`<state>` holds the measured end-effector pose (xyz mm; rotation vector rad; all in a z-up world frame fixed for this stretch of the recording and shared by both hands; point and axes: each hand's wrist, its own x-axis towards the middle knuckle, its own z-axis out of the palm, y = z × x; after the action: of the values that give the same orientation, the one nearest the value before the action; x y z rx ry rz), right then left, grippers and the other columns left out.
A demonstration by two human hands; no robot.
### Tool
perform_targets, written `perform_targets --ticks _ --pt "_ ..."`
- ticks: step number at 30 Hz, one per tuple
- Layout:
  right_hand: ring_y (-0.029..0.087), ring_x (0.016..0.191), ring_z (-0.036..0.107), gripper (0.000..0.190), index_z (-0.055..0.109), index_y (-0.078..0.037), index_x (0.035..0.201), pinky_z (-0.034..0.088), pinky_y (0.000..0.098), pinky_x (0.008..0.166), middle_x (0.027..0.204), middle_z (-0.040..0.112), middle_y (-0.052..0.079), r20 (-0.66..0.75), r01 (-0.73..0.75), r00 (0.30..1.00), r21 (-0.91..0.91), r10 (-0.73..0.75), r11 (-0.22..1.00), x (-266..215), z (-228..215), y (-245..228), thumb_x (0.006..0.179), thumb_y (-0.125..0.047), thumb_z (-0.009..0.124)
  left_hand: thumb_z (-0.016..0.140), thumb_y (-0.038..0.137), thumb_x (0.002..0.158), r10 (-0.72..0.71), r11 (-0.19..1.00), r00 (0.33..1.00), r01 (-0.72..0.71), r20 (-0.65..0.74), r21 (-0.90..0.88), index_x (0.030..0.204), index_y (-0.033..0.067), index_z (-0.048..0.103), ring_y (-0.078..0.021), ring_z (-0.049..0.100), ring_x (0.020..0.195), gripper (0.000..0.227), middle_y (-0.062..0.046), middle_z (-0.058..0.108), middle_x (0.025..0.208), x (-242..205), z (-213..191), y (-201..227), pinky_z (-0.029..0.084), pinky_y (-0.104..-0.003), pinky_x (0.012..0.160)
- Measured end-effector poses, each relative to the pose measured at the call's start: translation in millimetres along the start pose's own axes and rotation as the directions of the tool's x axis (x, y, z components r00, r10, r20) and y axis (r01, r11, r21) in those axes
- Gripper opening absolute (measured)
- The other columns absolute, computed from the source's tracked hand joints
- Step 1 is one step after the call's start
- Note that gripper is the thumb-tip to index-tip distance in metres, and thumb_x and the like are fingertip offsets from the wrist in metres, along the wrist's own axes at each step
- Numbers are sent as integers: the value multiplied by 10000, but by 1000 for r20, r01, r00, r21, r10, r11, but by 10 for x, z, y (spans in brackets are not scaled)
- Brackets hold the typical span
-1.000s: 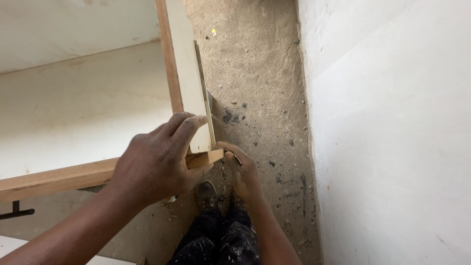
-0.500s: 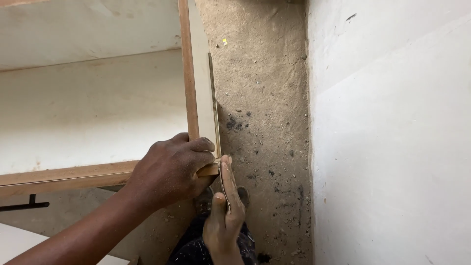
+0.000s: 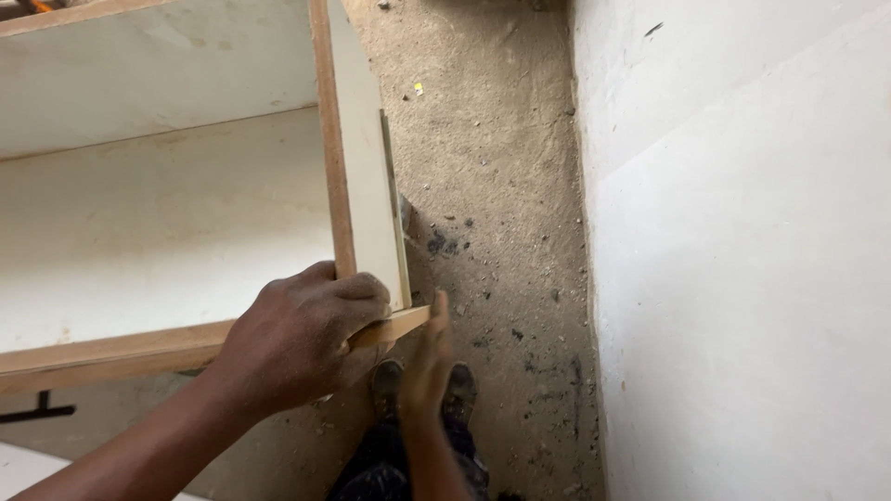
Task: Sanding the edges of a wooden drawer with sandpaper to smooth the surfaces.
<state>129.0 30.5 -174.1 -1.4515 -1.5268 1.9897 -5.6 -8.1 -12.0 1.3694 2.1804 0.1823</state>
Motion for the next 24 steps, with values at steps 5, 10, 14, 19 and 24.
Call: perform_targets --ticks 5,10,14,19,24 --pt "278 1549 264 708 252 -102 1591 315 421 1195 1674 270 150 -71 3 997 321 21 947 -620 136 -820 990 -467 342 493 370 921 79 957 982 -123 -174 -263 1082 103 686 -288 668 973 367 -87 695 1185 -86 -81 17 549 -439 656" --pt "328 1489 334 685 136 -5 1599 366 443 1176 1647 220 267 -161 346 925 732 -344 587 -838 328 -980 1078 -307 462 306 536 966 -124 844 933 -80 -338 -531 1406 128 498 -253 638 959 630 -126 532 1412 -115 -218 76 484 -388 646" --pt "342 1500 379 694 391 -103 1524 381 540 1148 1615 399 167 -95 62 995 293 -36 954 -753 113 -964 965 -512 341 399 301 968 -229 831 913 3 -338 -556 1414 110 416 -193 541 635 486 -149 542 1385 -120 -123 56 453 -341 517" --pt "340 1255 665 471 618 11 1274 560 468 1114 1315 672 220 71 633 747 231 -661 739 -413 -247 -1002 1107 -364 387 535 191 969 -313 863 878 104 -362 -495 1376 89 382 -193 567 479 447 -158 485 1353 -15 -132 51 450 -293 292" --pt "309 1365 580 631 712 -155 1246 400 547 1135 1422 661 127 309 129 949 -190 -66 973 -127 -355 -797 948 -577 349 662 358 941 -411 890 840 286 -355 -354 1445 24 279 -324 654 528 716 -226 447 1414 -61 -119 72 600 -488 380"
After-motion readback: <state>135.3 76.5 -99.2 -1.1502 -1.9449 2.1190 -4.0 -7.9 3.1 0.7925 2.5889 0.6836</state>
